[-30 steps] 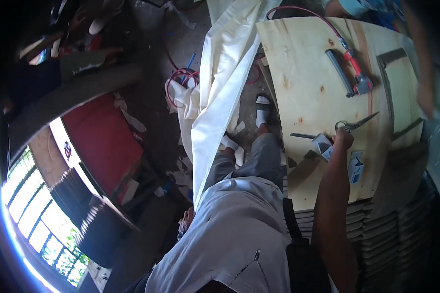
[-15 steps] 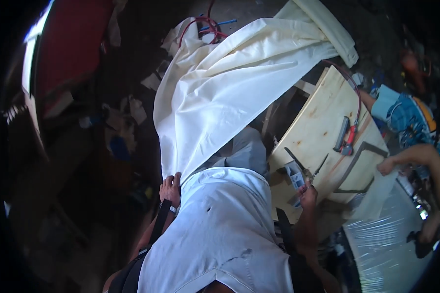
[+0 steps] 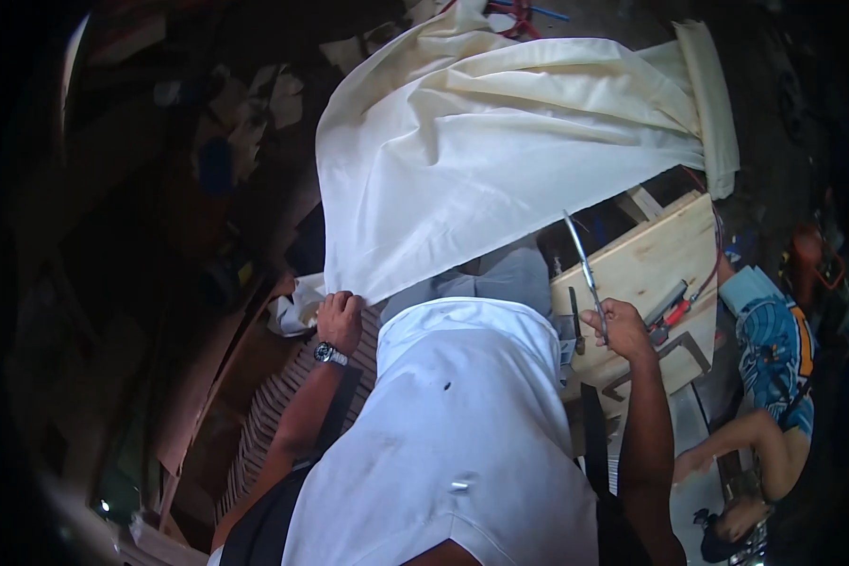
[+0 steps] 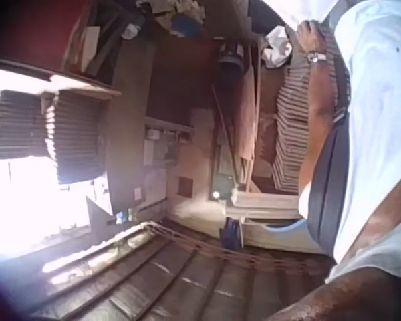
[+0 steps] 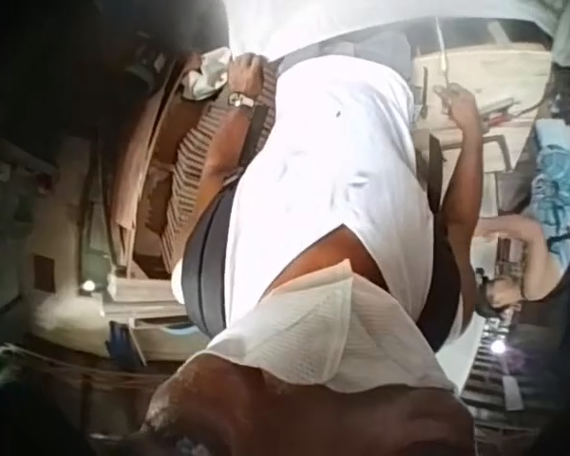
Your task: Upholstering a chair seat by stapling fabric over foam onto a wooden frame and trimming excess.
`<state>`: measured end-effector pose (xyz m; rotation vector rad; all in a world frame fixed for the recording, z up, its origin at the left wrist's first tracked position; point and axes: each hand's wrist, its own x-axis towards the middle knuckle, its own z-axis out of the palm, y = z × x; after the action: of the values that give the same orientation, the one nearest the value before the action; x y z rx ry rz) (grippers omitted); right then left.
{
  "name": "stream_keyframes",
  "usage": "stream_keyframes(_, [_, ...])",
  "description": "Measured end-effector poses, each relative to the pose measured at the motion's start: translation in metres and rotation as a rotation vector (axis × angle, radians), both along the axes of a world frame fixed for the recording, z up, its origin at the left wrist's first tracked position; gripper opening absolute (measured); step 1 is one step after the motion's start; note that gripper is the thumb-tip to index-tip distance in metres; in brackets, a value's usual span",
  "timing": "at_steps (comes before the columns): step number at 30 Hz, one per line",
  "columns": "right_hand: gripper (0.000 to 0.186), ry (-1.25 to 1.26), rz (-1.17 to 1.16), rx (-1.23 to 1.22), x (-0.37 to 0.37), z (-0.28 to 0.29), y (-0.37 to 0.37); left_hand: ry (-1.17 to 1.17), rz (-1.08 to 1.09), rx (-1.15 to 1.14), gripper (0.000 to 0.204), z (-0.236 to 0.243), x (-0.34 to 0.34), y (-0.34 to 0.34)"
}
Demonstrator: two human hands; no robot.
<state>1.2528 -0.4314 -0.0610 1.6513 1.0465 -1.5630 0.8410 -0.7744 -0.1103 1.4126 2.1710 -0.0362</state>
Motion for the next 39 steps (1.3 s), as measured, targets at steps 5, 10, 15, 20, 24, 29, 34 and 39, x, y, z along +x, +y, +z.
stream_keyframes(5, [0.039, -0.023, 0.027, -0.240, -0.005, 0.028, 0.012, -0.013, 0.078, 0.103, 0.017, -0.001, 0.005, -0.018])
stream_keyframes(10, [0.054, 0.151, 0.074, -0.450, -0.012, 0.029, 0.007, -0.010, 0.123, 0.201, 0.019, -0.003, 0.013, -0.034])
stream_keyframes(15, [0.064, 0.043, 0.079, -0.561, -0.028, 0.002, 0.007, 0.014, 0.173, 0.270, 0.025, 0.000, 0.016, -0.039])
stream_keyframes(20, [0.071, -0.114, 0.145, -0.574, -0.028, -0.032, 0.025, 0.034, 0.203, 0.257, 0.023, 0.006, 0.015, -0.034])
stream_keyframes(24, [0.070, -0.098, 0.189, -0.551, -0.030, -0.058, 0.037, 0.035, 0.213, 0.236, 0.022, 0.010, 0.015, -0.032])
stream_keyframes(29, [0.070, -0.083, 0.238, -0.554, -0.039, -0.074, 0.040, 0.041, 0.209, 0.215, 0.027, 0.013, 0.015, -0.032])
stream_keyframes(34, [0.070, -0.049, 0.253, -0.547, -0.043, -0.083, 0.037, 0.070, 0.179, 0.199, 0.026, 0.016, 0.014, -0.031])
stream_keyframes(39, [0.069, -0.011, 0.212, -0.527, -0.041, -0.095, 0.031, 0.080, 0.156, 0.226, 0.026, 0.020, 0.014, -0.026])
